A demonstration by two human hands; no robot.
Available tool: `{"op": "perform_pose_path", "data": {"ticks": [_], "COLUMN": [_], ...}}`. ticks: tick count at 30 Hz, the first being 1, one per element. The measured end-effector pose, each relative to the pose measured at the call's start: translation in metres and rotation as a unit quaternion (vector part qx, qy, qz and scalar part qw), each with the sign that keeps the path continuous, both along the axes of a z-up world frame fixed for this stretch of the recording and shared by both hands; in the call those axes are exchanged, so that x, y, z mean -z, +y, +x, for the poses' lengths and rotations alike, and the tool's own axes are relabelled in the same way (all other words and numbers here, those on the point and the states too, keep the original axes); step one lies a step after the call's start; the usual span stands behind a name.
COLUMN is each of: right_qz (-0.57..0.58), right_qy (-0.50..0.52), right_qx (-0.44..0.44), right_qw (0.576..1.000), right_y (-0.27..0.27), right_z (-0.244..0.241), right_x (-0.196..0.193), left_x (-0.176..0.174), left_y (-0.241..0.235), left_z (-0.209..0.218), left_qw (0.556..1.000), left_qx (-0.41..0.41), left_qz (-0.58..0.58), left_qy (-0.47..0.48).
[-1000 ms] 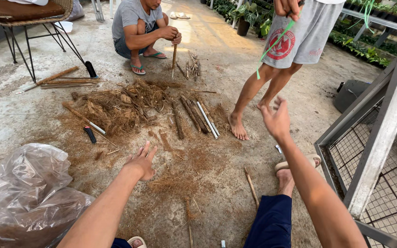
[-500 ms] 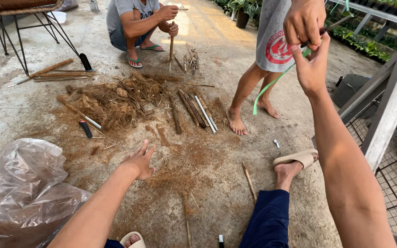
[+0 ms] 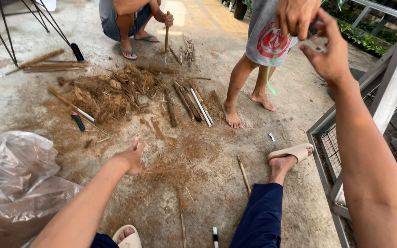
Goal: The person sits on the floor and wraps a thin string around a wooden broom handle using a cylindrical tool to guide the winding. They continue wrapping the string along the handle and then use scissors to cut the excess string.
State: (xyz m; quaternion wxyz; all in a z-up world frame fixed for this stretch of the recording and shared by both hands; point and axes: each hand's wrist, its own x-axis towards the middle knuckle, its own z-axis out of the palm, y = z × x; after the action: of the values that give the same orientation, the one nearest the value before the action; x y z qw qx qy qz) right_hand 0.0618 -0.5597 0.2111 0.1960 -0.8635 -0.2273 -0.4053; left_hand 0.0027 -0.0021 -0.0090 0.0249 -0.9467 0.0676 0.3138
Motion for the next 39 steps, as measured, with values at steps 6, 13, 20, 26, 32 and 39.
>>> {"op": "perform_pose_path", "data": {"ticks": [6,13,20,26,32,39], "right_qz": [0.449,0.221,0.231,0.153,0.037,0.037], "right_qy": [0.179,0.368,0.342,0.267,0.138,0.079], "right_qx": [-0.065,0.052,0.052,0.138,0.214,0.244], "right_qw": [0.873,0.902,0.909,0.941,0.966,0.966], "right_y": [0.006,-0.010,-0.018,-0.010,-0.006,-0.019], "right_z": [-0.005,-0.013,-0.001,-0.003,0.003,0.008], "right_x": [-0.005,-0.013,0.008,0.007,-0.004,-0.021], "left_x": [-0.020,-0.026,-0.029,-0.027,-0.022,-0.023], "left_y": [-0.010,-0.010,-0.008,-0.003,0.000,0.004], "left_z": [-0.009,-0.012,-0.013,-0.016,-0.014,-0.016], "left_qw": [0.999,0.999,0.999,0.999,0.999,0.998], "left_qx": [-0.024,-0.031,-0.032,-0.022,-0.020,-0.040], "left_qz": [-0.018,-0.027,-0.033,-0.019,-0.021,-0.036], "left_qy": [0.016,0.031,0.027,0.023,0.020,0.026]}}
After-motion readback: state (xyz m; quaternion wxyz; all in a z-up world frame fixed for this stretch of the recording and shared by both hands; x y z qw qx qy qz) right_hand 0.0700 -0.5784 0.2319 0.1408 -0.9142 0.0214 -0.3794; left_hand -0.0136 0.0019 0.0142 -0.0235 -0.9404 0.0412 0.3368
